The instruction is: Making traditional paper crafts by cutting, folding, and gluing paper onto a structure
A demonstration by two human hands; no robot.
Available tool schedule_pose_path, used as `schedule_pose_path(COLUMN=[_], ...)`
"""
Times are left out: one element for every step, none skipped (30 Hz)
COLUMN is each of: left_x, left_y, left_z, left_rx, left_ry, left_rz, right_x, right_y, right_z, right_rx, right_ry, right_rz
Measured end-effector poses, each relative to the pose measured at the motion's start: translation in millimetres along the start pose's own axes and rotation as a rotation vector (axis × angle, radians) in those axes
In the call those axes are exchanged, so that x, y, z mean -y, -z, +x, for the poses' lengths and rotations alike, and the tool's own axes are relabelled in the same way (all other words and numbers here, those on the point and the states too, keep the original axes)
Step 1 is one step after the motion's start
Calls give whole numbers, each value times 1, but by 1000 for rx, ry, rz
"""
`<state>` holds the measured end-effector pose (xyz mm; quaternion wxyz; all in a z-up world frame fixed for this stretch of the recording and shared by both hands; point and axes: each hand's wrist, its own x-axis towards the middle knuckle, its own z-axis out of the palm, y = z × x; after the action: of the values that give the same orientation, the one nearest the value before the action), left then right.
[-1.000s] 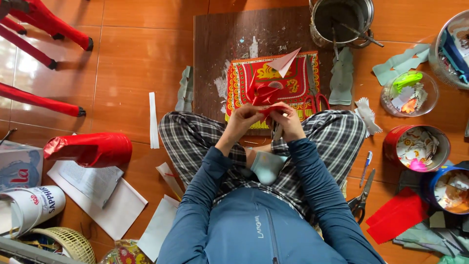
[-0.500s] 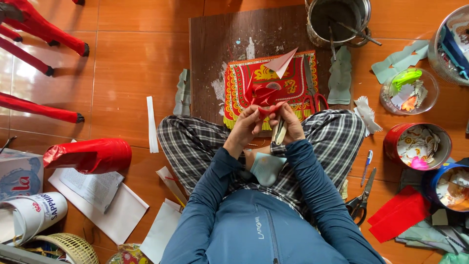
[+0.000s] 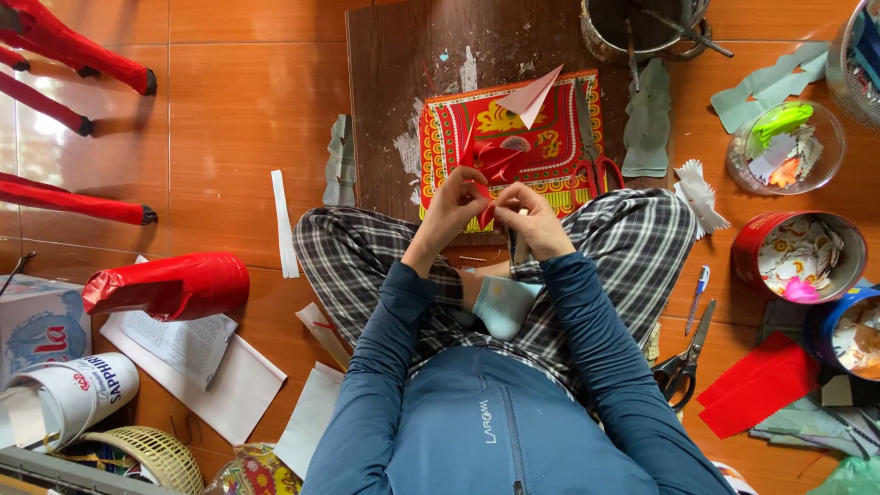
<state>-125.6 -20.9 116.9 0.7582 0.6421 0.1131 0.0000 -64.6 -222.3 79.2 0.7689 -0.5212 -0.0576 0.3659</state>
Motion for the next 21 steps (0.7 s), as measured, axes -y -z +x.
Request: schedule_pose_path(left_x=[-3,-5,-6,-7,-12,-18,-25,-30,-35,-39,-42,-44,-46,-51,-56,-61,-63,-65,-67,-34,-1], left_y=[2,5,7,10,11,13,15,13,11,8,5,2,-1,-5,-9,-14,-18,-23,-26,-22,-17], left_z=[1,2,1,0,-1,-2,0,-2,-4,-7,-8,-10,-12,-14,-16,-18,-22,-26,-28,-28,-27], left_rx=[53,53,118,183,182,176,172,173,180,186,187,172,158,159,129,98,99,50,1,2,-61], left_ry=[-7,-7,3,13,15,18,18,17,2,-12,-12,-28,-45,-45,-54,-63,-63,-76,-89,-91,28], left_rz=[129,129,200,271,271,334,400,402,499,596,597,607,617,618,558,497,498,379,263,265,199], right_x=[-5,2,8,14,22,30,39,32,25,18,19,20,22,25,28,32,25,19,13,17,22], right_y=[3,-4,-10,-17,-24,-31,-39,-34,-29,-24,-24,-25,-26,-26,-27,-27,-22,-17,-12,-15,-19], right_z=[2,-1,-5,-9,-14,-19,-22,-18,-14,-11,-12,-13,-14,-15,-16,-16,-11,-7,0,-1,-1], right_rx=[16,16,25,34,35,27,18,18,30,43,43,37,30,29,5,-20,-21,-71,-121,-121,-160], right_ry=[24,24,52,81,79,149,223,226,281,335,336,342,347,348,346,343,344,329,316,318,333], right_rz=[-81,-81,-115,-150,-149,-274,-399,-398,-503,-608,-607,-633,-659,-659,-638,-618,-618,-499,-380,-379,-345])
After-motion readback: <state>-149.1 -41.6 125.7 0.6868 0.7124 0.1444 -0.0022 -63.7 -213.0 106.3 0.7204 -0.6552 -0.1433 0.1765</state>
